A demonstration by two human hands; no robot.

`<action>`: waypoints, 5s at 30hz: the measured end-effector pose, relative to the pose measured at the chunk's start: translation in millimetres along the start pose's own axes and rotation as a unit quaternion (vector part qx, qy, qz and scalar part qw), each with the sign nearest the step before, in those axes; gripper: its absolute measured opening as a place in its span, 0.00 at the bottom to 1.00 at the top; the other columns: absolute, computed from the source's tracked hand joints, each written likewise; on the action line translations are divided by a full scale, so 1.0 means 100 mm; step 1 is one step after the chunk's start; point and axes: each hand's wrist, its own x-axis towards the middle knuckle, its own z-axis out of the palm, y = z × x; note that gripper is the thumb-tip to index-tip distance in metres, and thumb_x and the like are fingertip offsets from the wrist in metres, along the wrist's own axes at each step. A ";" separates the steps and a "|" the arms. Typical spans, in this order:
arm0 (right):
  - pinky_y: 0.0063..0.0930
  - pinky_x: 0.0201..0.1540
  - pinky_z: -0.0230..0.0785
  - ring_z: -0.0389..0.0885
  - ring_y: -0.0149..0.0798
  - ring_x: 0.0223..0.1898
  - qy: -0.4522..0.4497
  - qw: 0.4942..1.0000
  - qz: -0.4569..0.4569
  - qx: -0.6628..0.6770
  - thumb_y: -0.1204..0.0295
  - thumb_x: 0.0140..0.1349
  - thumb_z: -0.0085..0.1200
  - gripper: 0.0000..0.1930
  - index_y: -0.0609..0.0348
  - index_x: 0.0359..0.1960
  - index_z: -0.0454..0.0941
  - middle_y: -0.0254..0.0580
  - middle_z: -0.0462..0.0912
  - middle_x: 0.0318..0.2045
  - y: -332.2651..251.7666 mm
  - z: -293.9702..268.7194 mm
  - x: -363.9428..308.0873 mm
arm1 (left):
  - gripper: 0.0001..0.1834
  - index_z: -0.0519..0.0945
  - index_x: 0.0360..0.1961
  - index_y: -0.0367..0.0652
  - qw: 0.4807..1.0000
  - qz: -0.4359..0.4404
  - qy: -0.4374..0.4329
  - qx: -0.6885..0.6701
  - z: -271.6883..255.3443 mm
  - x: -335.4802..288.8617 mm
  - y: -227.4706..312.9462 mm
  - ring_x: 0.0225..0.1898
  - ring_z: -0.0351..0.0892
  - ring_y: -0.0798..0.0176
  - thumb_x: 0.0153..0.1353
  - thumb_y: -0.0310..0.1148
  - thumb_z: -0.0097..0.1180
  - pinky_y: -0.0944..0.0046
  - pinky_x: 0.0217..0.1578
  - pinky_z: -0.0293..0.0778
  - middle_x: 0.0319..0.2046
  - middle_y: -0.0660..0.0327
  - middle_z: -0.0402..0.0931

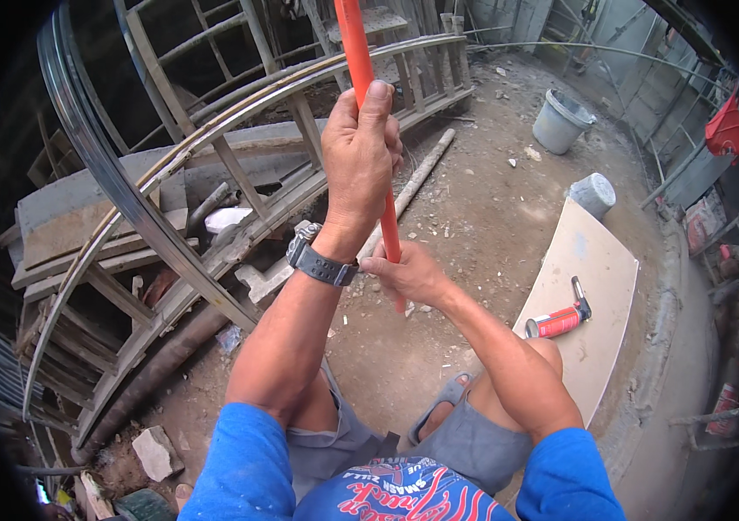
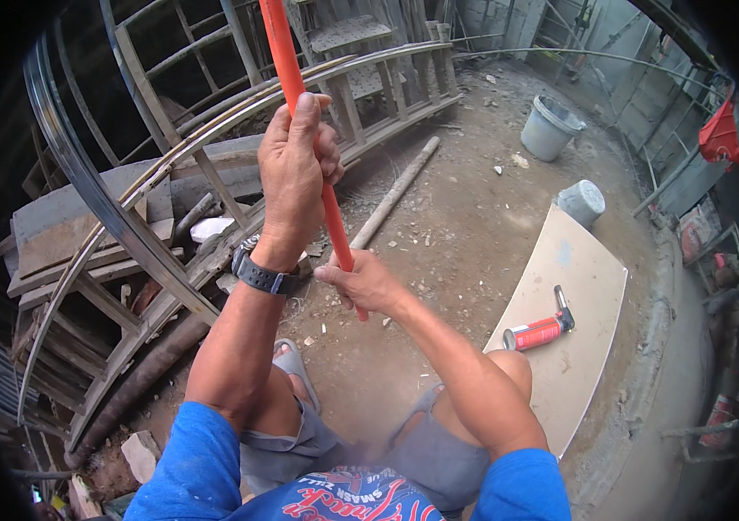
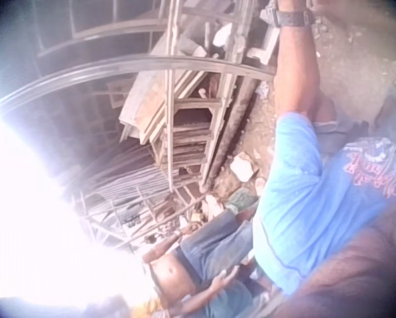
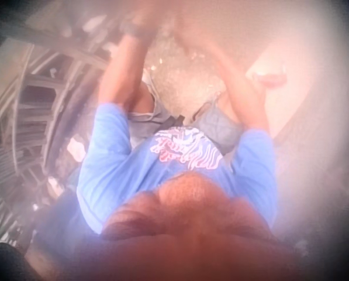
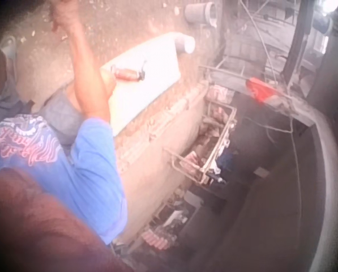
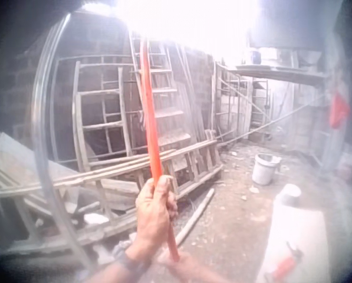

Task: The person heats a red plastic pipe with a blowtorch and bends it into a curved shape. They repeatedly heat and bend the pipe, checking the curvature by hand.

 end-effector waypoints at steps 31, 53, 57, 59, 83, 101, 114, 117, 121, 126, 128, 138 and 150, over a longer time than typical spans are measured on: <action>0.31 0.44 0.81 0.87 0.33 0.40 0.103 0.974 -0.136 -0.146 0.63 0.68 0.68 0.20 0.60 0.57 0.82 0.42 0.88 0.40 0.30 -0.02 0.01 | 0.21 0.77 0.63 0.44 0.984 0.116 0.134 0.001 -0.41 0.19 0.14 0.29 0.81 0.74 0.75 0.41 0.62 0.70 0.25 0.85 0.32 0.67 0.74; 0.48 0.42 0.69 0.77 0.50 0.35 0.322 0.927 -0.155 -0.108 0.31 0.75 0.38 0.38 0.59 0.40 0.75 0.50 0.77 0.30 0.37 0.06 0.13 | 0.21 0.73 0.66 0.45 0.978 0.120 0.167 -0.041 -0.06 0.17 -0.24 0.31 0.74 0.80 0.76 0.35 0.61 0.76 0.27 0.73 0.36 0.69 0.75; 0.52 0.41 0.69 0.79 0.61 0.36 0.330 0.914 -0.170 -0.164 0.33 0.76 0.38 0.35 0.58 0.39 0.74 0.56 0.78 0.31 0.37 0.04 0.14 | 0.19 0.73 0.66 0.45 0.982 0.115 0.145 -0.047 -0.10 0.17 -0.14 0.33 0.74 0.78 0.80 0.38 0.55 0.75 0.28 0.74 0.37 0.69 0.76; 0.53 0.40 0.68 0.79 0.61 0.35 0.320 0.913 -0.188 -0.169 0.35 0.77 0.38 0.35 0.59 0.38 0.74 0.55 0.77 0.29 0.37 0.05 0.09 | 0.18 0.74 0.65 0.45 0.983 0.118 0.133 -0.052 -0.13 0.17 -0.12 0.32 0.74 0.78 0.81 0.38 0.53 0.75 0.28 0.74 0.37 0.68 0.77; 0.42 0.34 0.68 0.73 0.37 0.28 0.260 0.941 -0.192 -0.101 0.37 0.74 0.52 0.33 0.61 0.35 0.78 0.43 0.76 0.23 0.32 0.07 0.02 | 0.15 0.75 0.62 0.43 0.975 0.126 0.176 -0.044 -0.38 0.26 -0.06 0.29 0.74 0.76 0.80 0.37 0.54 0.73 0.25 0.72 0.36 0.66 0.78; 0.44 0.40 0.73 0.83 0.43 0.34 0.175 0.959 -0.098 -0.198 0.47 0.69 0.64 0.25 0.61 0.43 0.81 0.48 0.82 0.27 0.50 -0.12 0.03 | 0.19 0.74 0.66 0.42 0.969 0.143 0.197 -0.032 -0.55 0.34 0.02 0.31 0.76 0.74 0.80 0.38 0.54 0.73 0.26 0.72 0.36 0.64 0.79; 0.42 0.38 0.72 0.78 0.38 0.31 0.224 0.951 -0.109 -0.183 0.46 0.69 0.64 0.26 0.61 0.36 0.79 0.45 0.79 0.25 0.57 -0.10 0.12 | 0.20 0.70 0.68 0.47 0.981 0.114 0.130 -0.084 -0.38 0.24 0.05 0.26 0.71 0.75 0.81 0.42 0.51 0.72 0.25 0.71 0.33 0.64 0.77; 0.44 0.38 0.72 0.81 0.42 0.31 0.235 0.945 -0.118 -0.195 0.45 0.69 0.64 0.26 0.61 0.36 0.80 0.48 0.80 0.26 0.53 -0.11 0.06 | 0.19 0.71 0.67 0.47 0.978 0.108 0.152 -0.091 -0.33 0.24 0.05 0.25 0.70 0.75 0.82 0.42 0.51 0.72 0.25 0.69 0.33 0.65 0.76; 0.46 0.38 0.73 0.84 0.49 0.32 0.252 0.934 -0.128 -0.221 0.45 0.67 0.65 0.26 0.61 0.36 0.80 0.52 0.83 0.27 0.49 -0.11 0.02 | 0.17 0.72 0.64 0.46 0.973 0.107 0.183 -0.087 -0.32 0.24 0.12 0.25 0.69 0.75 0.82 0.42 0.50 0.72 0.24 0.68 0.32 0.65 0.74; 0.46 0.39 0.73 0.84 0.52 0.33 0.241 0.923 -0.179 -0.239 0.45 0.65 0.68 0.27 0.62 0.36 0.81 0.55 0.83 0.29 0.53 -0.10 0.02 | 0.16 0.73 0.61 0.46 0.976 0.089 0.177 -0.092 -0.41 0.25 0.14 0.25 0.68 0.75 0.82 0.42 0.50 0.74 0.24 0.67 0.32 0.66 0.73; 0.46 0.39 0.73 0.84 0.53 0.33 0.231 0.925 -0.184 -0.239 0.45 0.64 0.68 0.28 0.62 0.36 0.81 0.55 0.83 0.29 0.52 -0.09 0.01 | 0.15 0.73 0.61 0.46 0.977 0.085 0.172 -0.094 -0.44 0.26 0.14 0.25 0.68 0.75 0.82 0.42 0.50 0.74 0.23 0.67 0.31 0.66 0.73; 0.46 0.38 0.72 0.83 0.51 0.32 0.236 0.918 -0.203 -0.246 0.42 0.61 0.69 0.30 0.60 0.37 0.76 0.50 0.80 0.28 0.50 -0.08 0.00 | 0.14 0.73 0.60 0.47 0.978 0.087 0.170 -0.086 -0.45 0.25 0.13 0.24 0.68 0.76 0.82 0.42 0.50 0.73 0.22 0.67 0.31 0.66 0.74; 0.52 0.36 0.70 0.82 0.63 0.32 0.208 0.912 -0.247 -0.253 0.44 0.73 0.57 0.26 0.58 0.41 0.71 0.57 0.77 0.26 0.48 -0.02 0.01 | 0.15 0.73 0.62 0.46 0.981 0.080 0.162 -0.066 -0.31 0.18 0.10 0.23 0.68 0.76 0.82 0.42 0.50 0.72 0.22 0.67 0.30 0.67 0.74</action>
